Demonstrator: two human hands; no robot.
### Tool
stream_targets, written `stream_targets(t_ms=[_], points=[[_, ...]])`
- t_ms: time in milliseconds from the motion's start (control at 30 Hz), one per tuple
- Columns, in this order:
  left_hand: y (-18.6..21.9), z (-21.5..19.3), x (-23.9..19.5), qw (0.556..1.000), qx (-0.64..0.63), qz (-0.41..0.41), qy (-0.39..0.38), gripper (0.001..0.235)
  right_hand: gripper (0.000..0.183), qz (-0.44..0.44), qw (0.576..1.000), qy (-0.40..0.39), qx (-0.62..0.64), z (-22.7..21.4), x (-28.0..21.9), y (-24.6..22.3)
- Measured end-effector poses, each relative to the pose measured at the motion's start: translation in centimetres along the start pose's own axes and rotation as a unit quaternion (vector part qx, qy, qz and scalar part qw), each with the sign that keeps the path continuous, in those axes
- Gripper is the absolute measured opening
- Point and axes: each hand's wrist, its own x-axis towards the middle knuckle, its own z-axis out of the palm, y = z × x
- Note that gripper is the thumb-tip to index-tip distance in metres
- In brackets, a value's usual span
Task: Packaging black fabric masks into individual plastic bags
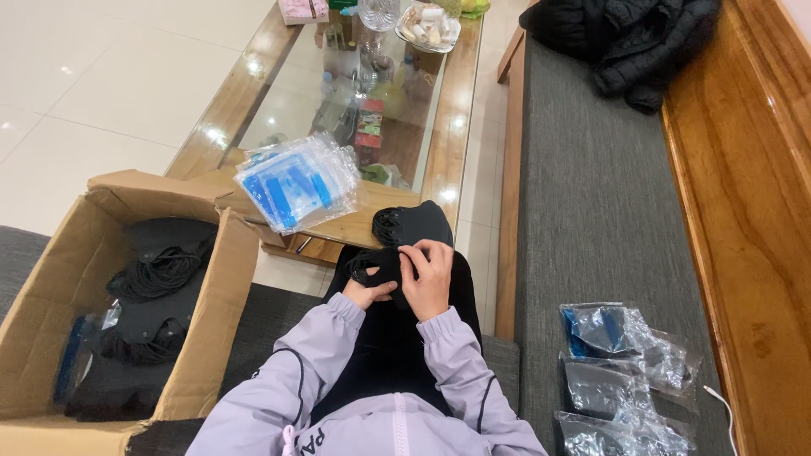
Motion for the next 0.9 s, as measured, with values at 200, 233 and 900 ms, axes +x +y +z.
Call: stream_targets(t_ms=[200,233,900], points=[[-1.2,-0.2,1.4,0.997,-0.063,0.007,0.038,0.063,0.016,0.028,0.999,-0.036,0.021,1.9,-2.0,0.5],[-1.0,-0.1,1.4,0.997,-0.063,0.007,0.038,0.063,0.016,0.028,0.999,-0.036,0.021,1.8,-2.0,0.1],[3.2,0.7,-1.1,0.971,-0.211,-0.039,0.103,0.032,0.012,0.286,0.896,-0.028,0.340,7.1,-4.6,7.7]])
